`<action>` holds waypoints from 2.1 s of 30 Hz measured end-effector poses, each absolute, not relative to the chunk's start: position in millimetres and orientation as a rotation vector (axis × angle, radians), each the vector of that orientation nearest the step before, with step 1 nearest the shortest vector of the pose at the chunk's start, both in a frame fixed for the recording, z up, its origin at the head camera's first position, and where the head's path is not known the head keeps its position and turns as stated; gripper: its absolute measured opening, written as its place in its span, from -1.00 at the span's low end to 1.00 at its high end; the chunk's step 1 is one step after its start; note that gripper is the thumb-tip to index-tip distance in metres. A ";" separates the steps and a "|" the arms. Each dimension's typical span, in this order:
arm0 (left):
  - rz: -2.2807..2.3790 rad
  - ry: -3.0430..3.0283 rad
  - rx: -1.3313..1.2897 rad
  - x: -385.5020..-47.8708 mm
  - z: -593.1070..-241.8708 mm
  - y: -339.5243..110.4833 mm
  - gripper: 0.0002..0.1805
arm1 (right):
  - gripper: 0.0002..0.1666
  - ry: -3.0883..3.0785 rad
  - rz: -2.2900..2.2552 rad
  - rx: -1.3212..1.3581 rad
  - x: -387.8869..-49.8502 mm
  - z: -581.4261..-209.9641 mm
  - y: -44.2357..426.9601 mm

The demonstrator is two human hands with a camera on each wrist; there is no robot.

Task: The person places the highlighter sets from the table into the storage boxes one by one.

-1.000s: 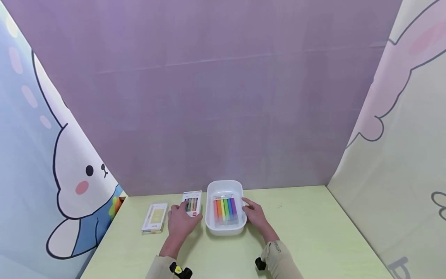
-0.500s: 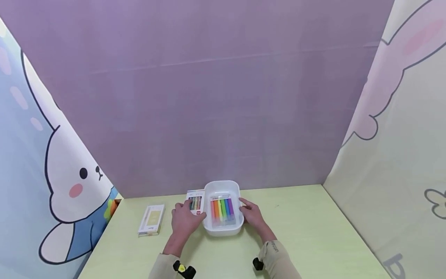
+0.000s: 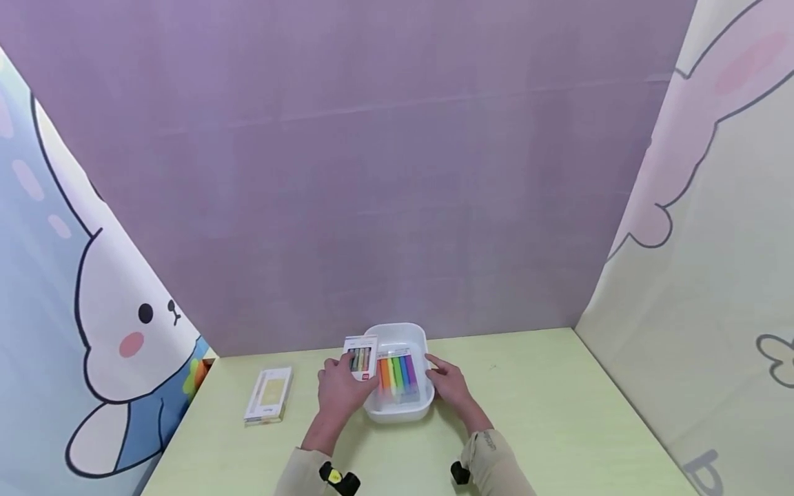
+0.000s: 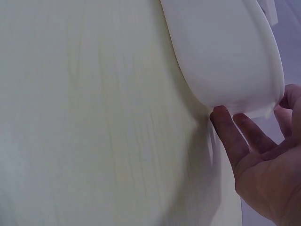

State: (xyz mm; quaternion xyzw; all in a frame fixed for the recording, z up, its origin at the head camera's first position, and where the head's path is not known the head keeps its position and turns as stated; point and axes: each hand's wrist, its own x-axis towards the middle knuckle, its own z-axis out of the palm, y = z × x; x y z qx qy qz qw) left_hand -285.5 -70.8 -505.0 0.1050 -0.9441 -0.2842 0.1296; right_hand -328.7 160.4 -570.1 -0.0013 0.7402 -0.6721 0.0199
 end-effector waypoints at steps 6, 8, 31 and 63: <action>-0.782 -2.733 0.288 -286.7 -503.2 -58.7 -0.10 | -0.49 2.318 -2.076 -0.031 -324.9 -566.9 160.5; -0.770 -2.732 0.280 -287.2 -502.7 -55.5 -0.10 | -0.49 2.312 -2.089 -0.016 -325.5 -566.4 160.8; -0.738 -2.731 0.202 -283.8 -502.6 -17.2 -0.10 | -0.49 2.290 -2.107 -0.017 -323.3 -569.7 161.4; -0.716 -2.634 0.097 -280.2 -521.4 -24.8 -0.38 | -0.48 2.275 -2.102 -0.053 -326.6 -569.6 162.3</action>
